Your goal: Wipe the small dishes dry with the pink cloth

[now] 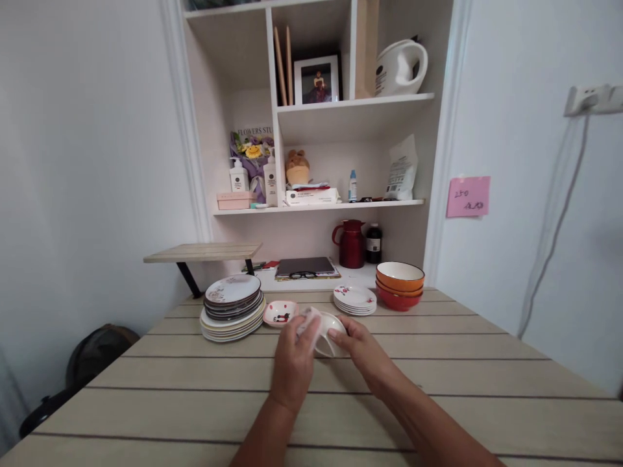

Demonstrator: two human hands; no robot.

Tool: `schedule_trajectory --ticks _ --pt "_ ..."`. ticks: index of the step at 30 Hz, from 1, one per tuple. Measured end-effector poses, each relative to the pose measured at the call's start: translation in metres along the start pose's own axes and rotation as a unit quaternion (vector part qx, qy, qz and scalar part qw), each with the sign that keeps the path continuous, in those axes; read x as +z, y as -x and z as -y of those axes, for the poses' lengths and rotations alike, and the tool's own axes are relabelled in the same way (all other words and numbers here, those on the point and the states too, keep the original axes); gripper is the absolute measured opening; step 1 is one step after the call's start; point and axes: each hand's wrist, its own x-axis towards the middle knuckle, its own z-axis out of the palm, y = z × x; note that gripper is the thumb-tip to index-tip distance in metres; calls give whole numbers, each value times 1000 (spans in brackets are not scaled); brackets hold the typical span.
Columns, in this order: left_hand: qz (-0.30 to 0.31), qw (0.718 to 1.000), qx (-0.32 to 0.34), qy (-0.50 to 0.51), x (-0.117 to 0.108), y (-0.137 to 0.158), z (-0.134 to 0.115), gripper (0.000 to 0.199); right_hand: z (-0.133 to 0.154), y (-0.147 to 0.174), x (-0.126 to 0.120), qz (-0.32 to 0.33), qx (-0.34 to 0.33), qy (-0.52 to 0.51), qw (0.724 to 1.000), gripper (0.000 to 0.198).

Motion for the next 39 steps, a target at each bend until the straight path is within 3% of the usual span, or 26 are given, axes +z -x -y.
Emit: schedule_trajectory --ticks 2,3,7,9,14,15,18,20,22,25,26,29,30,32,34,36,39 --pt "38 997 58 35 1 0 -5 38 -1 -1 -3 -15 -15 16 1000 23" --pt "49 996 57 43 1 0 -5 38 -2 -2 -4 -18 -15 22 999 22" --pt "15 997 -75 26 0 -1 7 34 -1 -2 -7 -4 -6 25 1000 26" --pt "-1 996 -89 16 -2 -1 8 33 -1 -2 -6 5 -15 29 999 25" --pt "76 993 49 82 -1 0 -11 38 -5 -3 -7 19 -46 60 997 19" --pt "81 992 42 84 0 0 -10 38 -5 -3 -8 20 -40 65 997 20" --pt "32 993 -90 65 1 -1 4 36 -2 -2 -10 24 -9 59 998 23" --pt "20 991 -121 44 -1 -2 12 33 1 -1 -9 34 6 27 999 27" --pt "9 997 -79 19 -2 -1 11 36 2 -1 -8 35 12 -16 999 29" --pt "54 997 49 40 -2 0 -5 38 -3 -1 -10 15 22 -40 999 27" --pt "65 995 63 50 0 1 -9 37 -5 -1 -12 12 28 -40 999 26" --pt "59 994 -38 87 2 0 -6 34 -10 -2 -16 21 54 -69 996 29" --pt "27 989 -104 98 2 0 0 33 -9 -2 -16 27 64 -93 993 31" --pt "-17 983 -162 87 0 -1 13 33 -7 -2 -13 36 79 -155 984 33" --pt "-106 961 -241 87 -4 -3 22 31 -5 -2 -8 32 86 -222 971 30" --pt "-171 937 -286 100 -8 -5 24 31 -4 -1 -4 25 97 -273 957 24" --pt "-205 925 -300 108 -13 -9 17 32 -8 -1 0 14 123 -303 945 18"
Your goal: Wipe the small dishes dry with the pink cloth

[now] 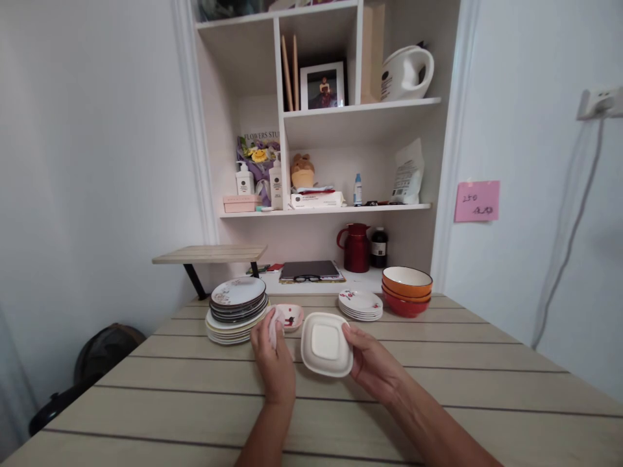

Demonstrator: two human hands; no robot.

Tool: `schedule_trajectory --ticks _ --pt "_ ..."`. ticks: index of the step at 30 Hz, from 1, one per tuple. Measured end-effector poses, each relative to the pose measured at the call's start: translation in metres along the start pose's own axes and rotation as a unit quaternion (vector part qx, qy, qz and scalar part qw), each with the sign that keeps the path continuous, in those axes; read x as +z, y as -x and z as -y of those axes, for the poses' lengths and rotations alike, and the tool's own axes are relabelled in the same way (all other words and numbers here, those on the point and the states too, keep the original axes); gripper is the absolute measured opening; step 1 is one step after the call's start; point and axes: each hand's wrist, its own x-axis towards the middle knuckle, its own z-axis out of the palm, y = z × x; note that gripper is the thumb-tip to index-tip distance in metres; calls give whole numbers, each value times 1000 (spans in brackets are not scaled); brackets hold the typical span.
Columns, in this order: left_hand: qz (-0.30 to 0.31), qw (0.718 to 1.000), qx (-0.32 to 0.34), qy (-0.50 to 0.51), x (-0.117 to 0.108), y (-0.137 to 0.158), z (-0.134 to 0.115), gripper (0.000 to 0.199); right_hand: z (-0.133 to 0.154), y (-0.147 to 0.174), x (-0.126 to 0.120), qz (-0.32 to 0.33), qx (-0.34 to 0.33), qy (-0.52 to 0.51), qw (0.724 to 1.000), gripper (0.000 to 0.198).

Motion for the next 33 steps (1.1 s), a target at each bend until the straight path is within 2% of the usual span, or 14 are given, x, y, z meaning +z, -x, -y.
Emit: schedule_trajectory --ticks 2,6,10,13,15,19,21,24,26,28,31,33 --pt "23 1000 19 -2 0 2 -6 32 -3 -1 -1 -4 7 -2 1000 18" --pt "135 986 99 -10 2 9 -12 29 -4 -3 -1 5 -6 0 1000 22" --pt "212 963 167 -11 8 24 -18 30 5 -9 -8 -9 -53 -24 998 29" --pt "267 944 193 -7 14 34 -21 33 11 -12 -19 -39 -89 -53 994 35" --pt "265 946 186 -10 16 33 -19 35 10 -13 -21 -39 -92 -63 993 36" --pt "198 967 156 -31 15 22 -9 36 2 -13 -15 -32 -64 -69 995 26" --pt "195 967 161 -42 13 22 -8 36 0 -15 -14 -37 -65 -72 995 24" --pt "238 948 207 -37 13 36 -15 43 1 -18 -20 -53 -77 -96 991 24" --pt "301 916 265 -28 16 44 -22 47 2 -19 -25 -67 -60 -113 990 23" --pt "309 912 267 -28 18 45 -24 47 2 -19 -27 -73 -41 -122 989 22" --pt "213 953 210 -40 18 34 -19 41 -3 -20 -21 -88 -46 -136 986 21" --pt "160 966 191 -66 16 28 -13 36 -7 -21 -17 -96 -55 -139 984 22"
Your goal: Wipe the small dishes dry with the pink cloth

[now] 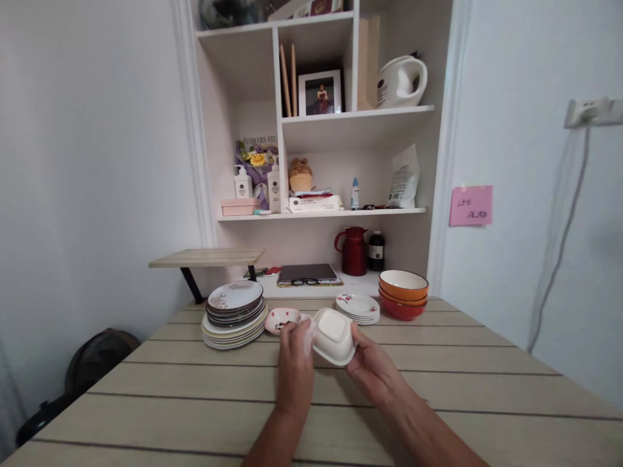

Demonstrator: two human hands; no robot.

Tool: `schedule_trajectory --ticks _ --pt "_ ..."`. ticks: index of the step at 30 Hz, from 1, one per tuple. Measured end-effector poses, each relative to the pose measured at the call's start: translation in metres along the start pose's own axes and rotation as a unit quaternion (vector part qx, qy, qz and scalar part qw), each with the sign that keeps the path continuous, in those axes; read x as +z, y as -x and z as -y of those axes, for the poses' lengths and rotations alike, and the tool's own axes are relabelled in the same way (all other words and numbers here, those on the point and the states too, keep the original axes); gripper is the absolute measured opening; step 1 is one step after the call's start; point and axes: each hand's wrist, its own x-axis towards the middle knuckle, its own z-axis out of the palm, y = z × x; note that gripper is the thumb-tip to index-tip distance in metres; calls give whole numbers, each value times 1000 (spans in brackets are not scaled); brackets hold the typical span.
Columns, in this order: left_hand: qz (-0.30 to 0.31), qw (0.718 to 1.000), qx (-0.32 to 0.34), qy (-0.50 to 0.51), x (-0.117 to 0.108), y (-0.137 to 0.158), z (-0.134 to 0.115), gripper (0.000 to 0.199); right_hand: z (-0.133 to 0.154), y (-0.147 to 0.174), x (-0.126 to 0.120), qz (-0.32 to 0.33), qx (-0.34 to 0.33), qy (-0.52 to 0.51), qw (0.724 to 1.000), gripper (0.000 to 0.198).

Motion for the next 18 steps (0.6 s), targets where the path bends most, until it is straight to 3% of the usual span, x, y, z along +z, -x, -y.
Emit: schedule_trajectory --ticks 2,5,6,9,12,13,15,18 --pt "12 999 42 -13 1 3 1 35 -3 -1 0 -4 -4 3 1000 21" --pt "114 982 145 25 8 13 -5 31 -1 -5 -6 6 34 31 999 23" --pt "130 980 146 39 10 14 -5 29 0 -5 -8 12 42 40 998 24" --pt "95 989 113 15 7 9 4 31 1 -4 -7 -1 9 42 999 22" --pt "-22 998 34 -56 -4 -2 20 40 0 0 3 -29 -12 23 999 31" --pt "-31 996 46 -73 -8 -5 22 39 -1 2 7 -27 -13 14 999 34" --pt "-15 990 106 -92 -11 -4 19 41 0 5 11 -33 -15 -7 999 35" --pt "61 966 238 -82 -8 0 9 42 4 6 11 -35 -1 -11 999 35"
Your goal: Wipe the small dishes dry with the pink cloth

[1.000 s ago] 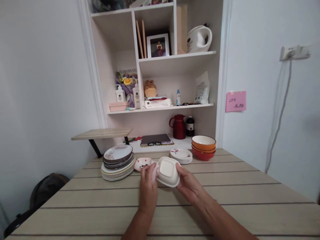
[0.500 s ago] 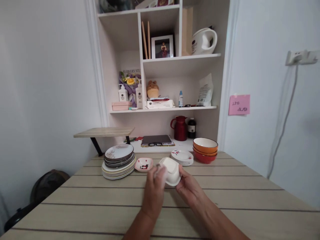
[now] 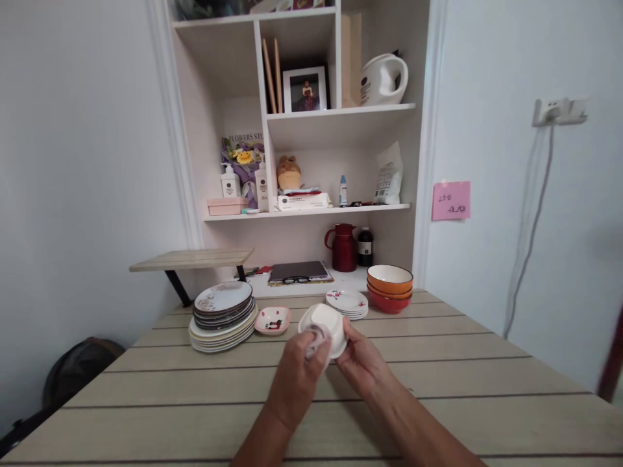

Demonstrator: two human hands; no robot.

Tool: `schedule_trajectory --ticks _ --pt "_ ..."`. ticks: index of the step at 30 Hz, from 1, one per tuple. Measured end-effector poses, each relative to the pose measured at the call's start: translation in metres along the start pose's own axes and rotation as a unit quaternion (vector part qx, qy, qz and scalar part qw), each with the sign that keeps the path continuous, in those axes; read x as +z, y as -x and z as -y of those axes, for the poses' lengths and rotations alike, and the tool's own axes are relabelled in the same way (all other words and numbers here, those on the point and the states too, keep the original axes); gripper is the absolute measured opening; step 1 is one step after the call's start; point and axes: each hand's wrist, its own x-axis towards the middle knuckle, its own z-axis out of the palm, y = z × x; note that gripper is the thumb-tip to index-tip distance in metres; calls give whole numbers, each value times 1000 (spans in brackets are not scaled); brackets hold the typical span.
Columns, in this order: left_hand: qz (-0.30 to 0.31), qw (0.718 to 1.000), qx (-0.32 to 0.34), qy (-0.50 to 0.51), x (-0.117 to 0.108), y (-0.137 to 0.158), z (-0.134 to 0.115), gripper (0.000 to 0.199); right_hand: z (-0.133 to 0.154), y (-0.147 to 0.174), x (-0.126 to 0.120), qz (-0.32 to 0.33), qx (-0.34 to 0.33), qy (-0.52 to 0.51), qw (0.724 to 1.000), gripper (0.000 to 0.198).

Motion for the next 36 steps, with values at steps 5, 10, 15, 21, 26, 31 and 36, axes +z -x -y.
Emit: schedule_trajectory --ticks 5,10,15,21,26,31,36 --pt "-44 991 -117 -45 0 -1 7 40 1 3 4 -28 -7 -13 999 33" --pt "2 999 48 -19 -2 -6 -4 36 -1 6 7 -14 35 -25 999 25" --pt "-6 998 53 -36 3 -6 -7 30 4 0 2 -22 33 -37 999 22" --pt "-36 997 11 -63 1 -4 1 32 3 -2 2 -25 14 -46 999 27" --pt "13 994 107 -16 3 -7 -9 27 4 -1 1 -27 27 -25 999 29" --pt "-57 992 -71 -87 4 0 6 33 2 -2 1 -20 0 -40 999 26" --pt "6 992 119 -39 6 -3 -6 29 6 -7 -8 -17 22 -26 999 25"
